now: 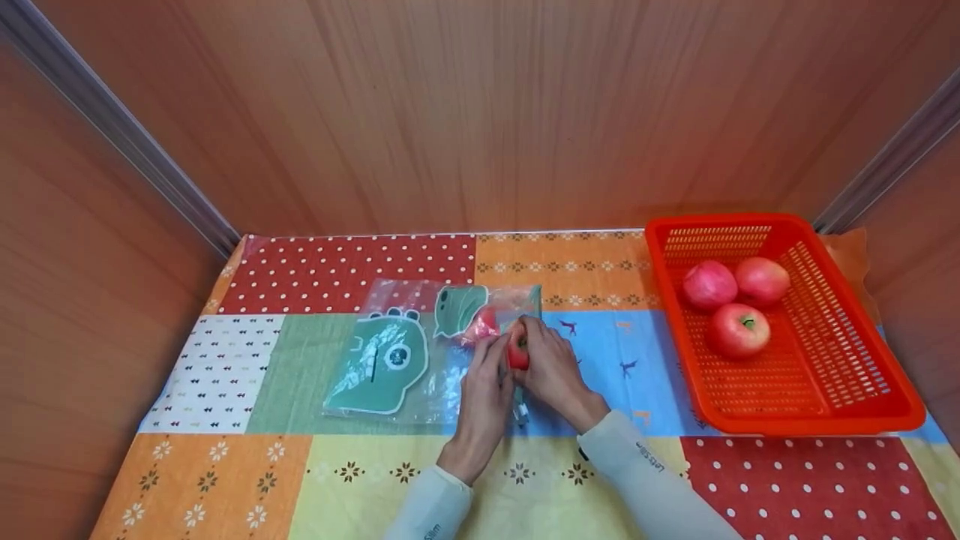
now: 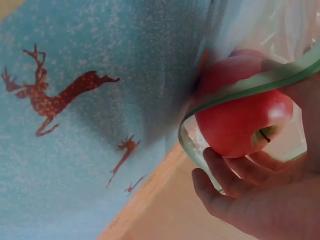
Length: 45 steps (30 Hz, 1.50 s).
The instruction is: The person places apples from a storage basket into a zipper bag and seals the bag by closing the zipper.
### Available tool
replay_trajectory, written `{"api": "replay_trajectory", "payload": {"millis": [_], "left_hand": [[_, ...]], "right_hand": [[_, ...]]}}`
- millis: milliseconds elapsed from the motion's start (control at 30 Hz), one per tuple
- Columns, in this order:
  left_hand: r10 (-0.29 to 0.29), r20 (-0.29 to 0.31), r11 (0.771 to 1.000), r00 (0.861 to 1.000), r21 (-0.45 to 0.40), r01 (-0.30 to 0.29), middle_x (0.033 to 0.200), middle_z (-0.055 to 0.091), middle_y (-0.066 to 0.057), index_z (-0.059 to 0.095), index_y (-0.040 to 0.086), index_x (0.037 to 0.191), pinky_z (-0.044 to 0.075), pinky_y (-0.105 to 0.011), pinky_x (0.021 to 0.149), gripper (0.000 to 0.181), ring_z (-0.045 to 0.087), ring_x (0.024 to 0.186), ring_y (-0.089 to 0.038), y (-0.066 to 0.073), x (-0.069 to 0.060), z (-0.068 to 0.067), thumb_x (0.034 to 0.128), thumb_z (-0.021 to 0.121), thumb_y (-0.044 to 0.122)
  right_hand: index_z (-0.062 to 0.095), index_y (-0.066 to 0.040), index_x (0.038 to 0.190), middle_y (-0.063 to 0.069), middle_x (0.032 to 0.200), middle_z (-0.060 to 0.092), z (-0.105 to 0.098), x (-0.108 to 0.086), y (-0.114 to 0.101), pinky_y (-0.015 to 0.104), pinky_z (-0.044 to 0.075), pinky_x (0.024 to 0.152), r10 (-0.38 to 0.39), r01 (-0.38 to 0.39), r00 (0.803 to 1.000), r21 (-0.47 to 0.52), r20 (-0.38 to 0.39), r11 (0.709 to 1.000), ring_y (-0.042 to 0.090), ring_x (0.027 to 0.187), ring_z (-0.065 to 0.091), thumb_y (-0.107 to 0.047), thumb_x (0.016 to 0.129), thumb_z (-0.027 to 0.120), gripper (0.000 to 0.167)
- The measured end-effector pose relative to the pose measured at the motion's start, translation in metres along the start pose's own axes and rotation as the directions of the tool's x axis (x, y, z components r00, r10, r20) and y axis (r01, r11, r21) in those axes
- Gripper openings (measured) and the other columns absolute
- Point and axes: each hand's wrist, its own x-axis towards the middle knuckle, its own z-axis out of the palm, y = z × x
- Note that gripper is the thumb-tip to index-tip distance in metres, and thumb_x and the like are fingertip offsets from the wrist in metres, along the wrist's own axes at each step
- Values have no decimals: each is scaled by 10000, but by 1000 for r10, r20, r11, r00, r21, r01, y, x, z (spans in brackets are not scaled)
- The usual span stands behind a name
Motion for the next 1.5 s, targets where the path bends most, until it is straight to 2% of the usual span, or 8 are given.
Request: {"api": "replay_trajectory", "payload": {"millis": [233, 467, 667, 767, 900, 1067, 1333, 1500], "left_hand": [[-14, 0, 1000, 1000, 9, 14, 1397, 559, -98, 525, 13, 1529, 512, -403, 1087, 642, 623, 1327, -264, 2, 0, 0, 931, 731, -100], [-8, -5, 1000, 1000, -10, 8, 1435, 551, -97, 528, 21, 1530, 489, -421, 1106, 653, 588, 1376, -265, 2, 2, -1, 925, 745, -94], [7, -10, 1000, 1000, -7, -7, 1444, 536, -94, 536, 16, 1516, 477, -430, 1107, 639, 569, 1402, -280, 0, 2, -1, 924, 757, -77], [6, -9, 1000, 1000, -9, -6, 1447, 535, -92, 538, 18, 1513, 472, -433, 1115, 635, 562, 1409, -277, 0, 2, -1, 925, 756, -77], [2, -8, 1000, 1000, -10, -2, 1447, 537, -91, 540, 20, 1512, 469, -438, 1120, 636, 559, 1412, -279, 0, 2, -1, 923, 755, -82], [-2, -9, 1000, 1000, -14, 1, 1442, 543, -81, 538, 34, 1518, 463, -432, 1132, 635, 558, 1416, -271, 1, 2, -2, 929, 745, -85], [4, -9, 1000, 1000, -22, -4, 1410, 561, -78, 554, 53, 1505, 461, -440, 1141, 602, 572, 1398, -255, -2, 2, -2, 945, 742, -60], [-5, 1, 1000, 1000, -31, 6, 1435, 548, -87, 547, 44, 1514, 457, -454, 1137, 627, 559, 1410, -288, -2, 2, -2, 932, 754, -66]], "right_hand": [[547, -67, 1480, 219, 1388, 556, 3, 1, 0, 605, 555, 996, 35, -34, 999, 28, -5, 999, 427, 1187, 619, -99, 849, 892, 720], [517, 21, 1468, 211, 1409, 585, 6, 7, -1, 601, 496, 1077, 41, -41, 999, 32, -2, 999, 410, 1233, 600, -105, 838, 879, 737], [558, -34, 1456, 173, 1371, 561, 5, 8, -2, 580, 530, 1034, 81, -83, 996, 38, 45, 996, 385, 1210, 583, -65, 815, 890, 723], [567, -38, 1450, 171, 1360, 571, 3, 7, -2, 577, 524, 1045, 63, -65, 997, 35, 44, 997, 379, 1209, 588, -73, 822, 894, 710], [568, -18, 1456, 183, 1362, 582, 0, 5, -2, 575, 498, 1065, 13, -12, 999, -18, 36, 1000, 378, 1201, 590, -122, 830, 912, 721], [546, -48, 1511, 172, 1440, 568, -6, 2, -5, 544, 488, 1089, -9, 14, 999, -110, 44, 994, 364, 1261, 574, -211, 858, 907, 763], [565, -78, 1506, 190, 1470, 563, -18, -4, -7, 572, 438, 1152, -57, 55, 998, -275, 1, 960, 379, 1336, 546, -303, 867, 896, 754], [583, -84, 1494, 191, 1408, 588, -27, -9, -3, 564, 482, 1100, -72, 54, 997, -337, -40, 940, 376, 1263, 579, -293, 862, 902, 738]]}}
